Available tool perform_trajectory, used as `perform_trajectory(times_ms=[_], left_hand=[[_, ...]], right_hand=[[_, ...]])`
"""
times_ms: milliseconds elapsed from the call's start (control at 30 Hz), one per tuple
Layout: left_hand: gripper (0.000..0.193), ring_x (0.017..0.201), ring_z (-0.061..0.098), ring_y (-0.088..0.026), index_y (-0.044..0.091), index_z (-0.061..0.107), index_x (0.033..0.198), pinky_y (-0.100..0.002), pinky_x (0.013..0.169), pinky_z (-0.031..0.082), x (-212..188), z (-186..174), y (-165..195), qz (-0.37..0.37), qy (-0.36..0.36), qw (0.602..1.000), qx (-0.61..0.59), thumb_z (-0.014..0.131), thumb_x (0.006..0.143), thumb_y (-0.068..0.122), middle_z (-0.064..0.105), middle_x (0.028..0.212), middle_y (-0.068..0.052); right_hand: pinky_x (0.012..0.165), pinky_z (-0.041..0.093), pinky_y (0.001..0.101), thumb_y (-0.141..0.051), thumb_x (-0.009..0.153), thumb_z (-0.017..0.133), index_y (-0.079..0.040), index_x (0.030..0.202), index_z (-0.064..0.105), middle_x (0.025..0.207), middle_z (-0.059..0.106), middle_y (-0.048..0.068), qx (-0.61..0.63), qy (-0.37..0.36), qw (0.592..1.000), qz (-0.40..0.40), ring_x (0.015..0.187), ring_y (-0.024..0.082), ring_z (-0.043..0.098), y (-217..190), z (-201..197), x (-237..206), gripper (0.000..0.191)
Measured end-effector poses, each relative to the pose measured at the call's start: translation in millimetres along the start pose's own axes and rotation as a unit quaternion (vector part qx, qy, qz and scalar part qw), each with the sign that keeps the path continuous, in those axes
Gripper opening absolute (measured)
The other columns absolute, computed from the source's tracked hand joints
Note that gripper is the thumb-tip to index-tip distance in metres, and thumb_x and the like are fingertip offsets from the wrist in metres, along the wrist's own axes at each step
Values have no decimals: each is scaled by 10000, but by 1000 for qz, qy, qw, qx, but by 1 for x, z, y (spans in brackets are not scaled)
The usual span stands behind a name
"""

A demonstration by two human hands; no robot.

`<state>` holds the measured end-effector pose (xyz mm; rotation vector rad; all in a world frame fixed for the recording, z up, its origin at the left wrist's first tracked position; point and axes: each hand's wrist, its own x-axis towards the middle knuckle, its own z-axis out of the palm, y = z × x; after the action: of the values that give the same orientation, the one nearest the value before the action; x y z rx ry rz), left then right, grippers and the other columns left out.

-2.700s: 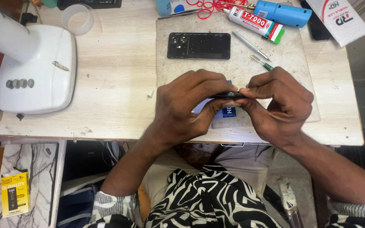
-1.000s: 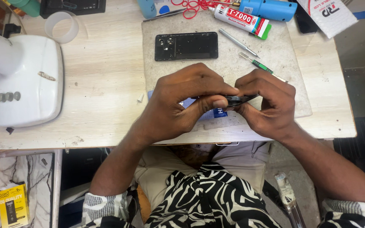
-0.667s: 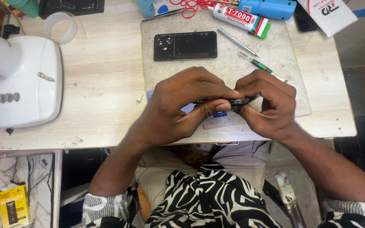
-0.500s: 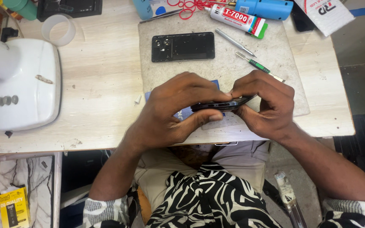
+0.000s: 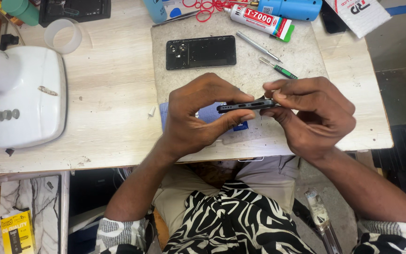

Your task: The person reassembles a disassembled smartphone at a repair bench, pressing the frame and back cover together by hand and testing the power button until the screen turns on. They then use tweezers to work on the phone's exposed internal components on the mat.

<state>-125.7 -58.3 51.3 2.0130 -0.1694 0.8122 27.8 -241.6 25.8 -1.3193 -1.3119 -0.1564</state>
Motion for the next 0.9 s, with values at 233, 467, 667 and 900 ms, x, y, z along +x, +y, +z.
perform_trajectory(times_ms=[233, 467, 667, 900], left_hand=[[271, 905, 711, -118, 124, 748, 1183, -244, 761, 587, 3, 2, 11, 14, -12, 999, 41, 866, 943, 165, 746, 1046, -24], [283, 862, 680, -123, 147, 747, 1204, -282, 736, 542, 6, 6, 14, 51, 4, 995, 90, 860, 950, 201, 733, 1013, -2], [283, 860, 669, -135, 162, 727, 1227, -299, 749, 526, 8, 16, 12, 78, 1, 992, 98, 850, 976, 209, 726, 1005, 4], [280, 984, 736, -159, 107, 721, 1179, -289, 842, 603, 7, 25, 10, 71, 50, 993, 80, 867, 949, 171, 751, 1124, -25]], right_hand=[[822, 642, 300, 104, 925, 802, 43, 1007, 682, 987, 688, 173, 30, -8, 999, 17, 1075, 306, 756, -8, -3, 5, 157], [706, 584, 327, -27, 811, 772, 105, 989, 645, 950, 666, 244, -28, -4, 998, -49, 849, 267, 681, -15, -2, 21, 256], [564, 565, 208, 25, 893, 767, 66, 985, 690, 921, 697, 193, 4, 2, 1000, 23, 738, 160, 689, -20, -13, 16, 127], [628, 553, 195, -35, 870, 810, 29, 966, 681, 931, 694, 175, 43, 16, 995, 83, 785, 130, 689, -14, -22, 14, 173]])
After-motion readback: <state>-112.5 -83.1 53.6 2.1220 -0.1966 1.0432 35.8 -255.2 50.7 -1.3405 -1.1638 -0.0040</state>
